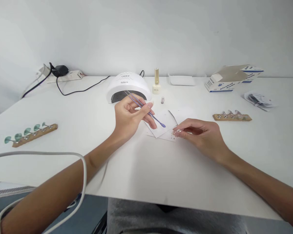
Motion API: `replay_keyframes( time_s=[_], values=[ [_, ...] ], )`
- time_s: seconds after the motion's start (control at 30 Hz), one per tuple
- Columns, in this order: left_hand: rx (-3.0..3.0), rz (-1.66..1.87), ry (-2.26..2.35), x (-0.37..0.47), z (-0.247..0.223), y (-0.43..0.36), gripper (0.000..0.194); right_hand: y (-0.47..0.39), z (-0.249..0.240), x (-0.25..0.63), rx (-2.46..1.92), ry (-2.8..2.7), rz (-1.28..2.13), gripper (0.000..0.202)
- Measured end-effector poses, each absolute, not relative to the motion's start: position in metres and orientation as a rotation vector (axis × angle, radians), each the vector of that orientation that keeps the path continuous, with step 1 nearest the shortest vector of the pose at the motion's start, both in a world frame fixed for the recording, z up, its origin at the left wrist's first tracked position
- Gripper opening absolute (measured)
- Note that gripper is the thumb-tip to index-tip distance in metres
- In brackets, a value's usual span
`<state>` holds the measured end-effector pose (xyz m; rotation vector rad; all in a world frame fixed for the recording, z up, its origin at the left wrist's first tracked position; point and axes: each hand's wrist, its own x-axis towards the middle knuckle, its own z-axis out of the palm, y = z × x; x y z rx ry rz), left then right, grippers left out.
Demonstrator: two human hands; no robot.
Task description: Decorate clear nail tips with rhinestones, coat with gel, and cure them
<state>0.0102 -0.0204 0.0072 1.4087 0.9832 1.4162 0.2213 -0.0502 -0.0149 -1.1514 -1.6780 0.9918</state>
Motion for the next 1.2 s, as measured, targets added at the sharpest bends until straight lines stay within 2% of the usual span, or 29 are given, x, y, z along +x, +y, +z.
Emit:
replay_keyframes(
  time_s=[0.27, 0.63, 0.77, 0.93, 1.2],
  values=[
    [1.431, 1.378, 0.911, 0.019, 0.015, -0.037, 0.022, -0.053, -0.014, 0.216, -1.143, -1.669, 1.040, 0.004],
    [1.481, 1.418, 1.008, 0.008, 0.008, -0.019, 0.020, -0.053, -0.011, 0.218, -1.224, -1.637, 1.274, 0.011],
    [1.487, 1.400, 0.998, 0.008, 0.007, -0.019, 0.021, -0.058, -0.011, 0.216, -1.241, -1.838, 1.255, 0.005],
    [1.492, 1.377, 0.982, 0.007, 0.004, -0.018, 0.020, -0.064, -0.015, 0.213, -0.929, -2.162, 1.272, 0.005],
    [1.498, 1.365, 0.975, 0.008, 0.005, -0.019, 0.020, -0.065, -0.015, 0.210, -0.936, -2.338, 1.292, 0.006]
  ],
)
